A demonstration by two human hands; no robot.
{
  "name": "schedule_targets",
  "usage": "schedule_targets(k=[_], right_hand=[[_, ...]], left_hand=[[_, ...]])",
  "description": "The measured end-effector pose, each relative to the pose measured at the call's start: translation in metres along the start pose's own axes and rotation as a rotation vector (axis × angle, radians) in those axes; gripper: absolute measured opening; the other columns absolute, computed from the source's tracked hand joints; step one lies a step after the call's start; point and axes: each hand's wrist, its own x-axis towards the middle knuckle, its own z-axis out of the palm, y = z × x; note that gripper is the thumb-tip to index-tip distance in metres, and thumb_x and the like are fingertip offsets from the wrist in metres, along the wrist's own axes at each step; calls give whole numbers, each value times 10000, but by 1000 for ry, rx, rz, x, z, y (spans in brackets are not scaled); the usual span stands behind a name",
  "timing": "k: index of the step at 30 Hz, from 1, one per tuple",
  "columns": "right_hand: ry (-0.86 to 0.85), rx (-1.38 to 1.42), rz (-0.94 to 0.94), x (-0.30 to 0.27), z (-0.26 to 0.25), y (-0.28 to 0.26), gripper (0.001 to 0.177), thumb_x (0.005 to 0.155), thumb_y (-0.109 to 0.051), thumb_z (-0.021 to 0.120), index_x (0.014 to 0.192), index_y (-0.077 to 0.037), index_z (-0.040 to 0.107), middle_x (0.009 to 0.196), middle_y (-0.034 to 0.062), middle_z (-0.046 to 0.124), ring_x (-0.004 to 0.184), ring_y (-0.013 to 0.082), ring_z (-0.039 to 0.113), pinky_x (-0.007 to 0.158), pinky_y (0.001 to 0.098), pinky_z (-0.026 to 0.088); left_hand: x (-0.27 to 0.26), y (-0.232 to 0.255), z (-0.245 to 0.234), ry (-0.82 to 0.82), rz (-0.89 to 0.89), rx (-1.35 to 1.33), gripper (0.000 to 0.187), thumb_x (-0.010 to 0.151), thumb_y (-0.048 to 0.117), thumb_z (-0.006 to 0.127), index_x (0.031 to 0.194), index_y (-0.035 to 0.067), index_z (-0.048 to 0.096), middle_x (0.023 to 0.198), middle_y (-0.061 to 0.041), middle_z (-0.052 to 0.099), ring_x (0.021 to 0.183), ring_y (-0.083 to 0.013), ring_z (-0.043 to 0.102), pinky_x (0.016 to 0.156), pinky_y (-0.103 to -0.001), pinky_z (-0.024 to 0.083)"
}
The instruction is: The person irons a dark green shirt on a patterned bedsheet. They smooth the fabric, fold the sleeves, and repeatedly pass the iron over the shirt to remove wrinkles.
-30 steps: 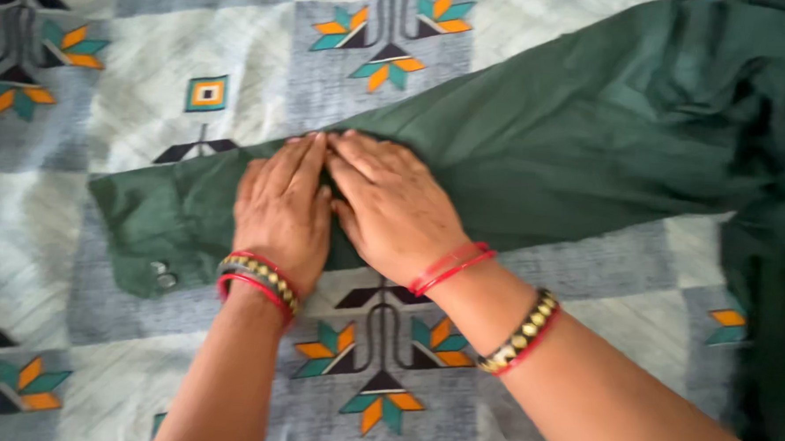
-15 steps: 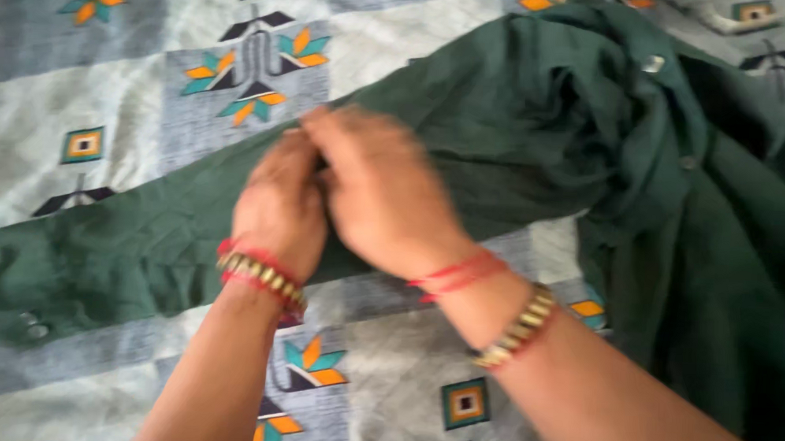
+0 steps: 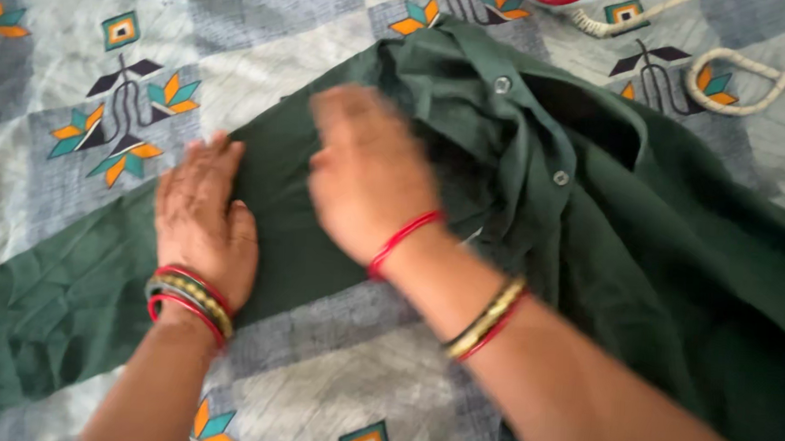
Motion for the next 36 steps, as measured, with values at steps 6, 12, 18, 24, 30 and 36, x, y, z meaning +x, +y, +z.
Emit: schedule_targets(k=[6, 12, 18, 24, 30, 36], right_hand=[[-102, 62, -201, 21, 39, 32, 625, 986, -296, 553, 1496, 12, 362, 1607, 177, 326, 1501, 345, 308, 1208, 455, 247], [-113, 279, 58, 32, 18, 67, 649, 1025, -310, 511, 1533, 28, 288, 1670, 204, 164, 1499, 387, 272, 1162, 412, 275], [-173, 79, -145, 17, 33, 5, 528, 1003, -255, 521, 1505, -96, 482, 1612, 100, 403, 1522, 283, 472, 1300, 402, 347], [-30, 69, -174, 32, 39, 77, 667, 1006, -345, 549, 1507, 53, 362, 1630, 221, 214, 1513, 399, 240, 1201, 453, 285], [11, 98, -112, 20, 12, 45, 524, 976, -167, 509, 1462, 18, 450, 1574, 229, 384, 1480, 377, 360, 1205, 430, 352], [-50, 217, -478, -26, 14, -2, 499, 887, -97, 560, 1384, -52, 568, 1451, 169, 585, 1376, 312, 532, 1173, 450, 388]], left_hand=[[22, 6, 16, -124, -23, 237, 603, 998, 315, 479, 1570, 130, 431, 1675, -76, 336, 1571, -281, 223, 1255, -514, 144], [19, -17, -14, -53, -255, 291, 615, 1004, 342, 472, 1575, 122, 411, 1678, -109, 300, 1550, -313, 187, 1217, -528, 117], [14, 21, 40, -49, -61, 277, 618, 1010, 267, 417, 1601, 88, 408, 1699, -77, 351, 1627, -257, 228, 1325, -484, 142], [11, 27, 8, -42, -209, 346, 687, 963, 379, 506, 1553, 49, 381, 1630, -154, 339, 1500, -335, 224, 1175, -545, 118], [-27, 25, -6, 122, -223, 328, 670, 1003, 285, 494, 1616, 49, 362, 1676, -157, 366, 1569, -331, 296, 1277, -525, 165], [-45, 79, 23, -100, -125, 359, 827, 870, 380, 551, 1535, -41, 299, 1632, -212, 234, 1516, -348, 169, 1187, -512, 114]])
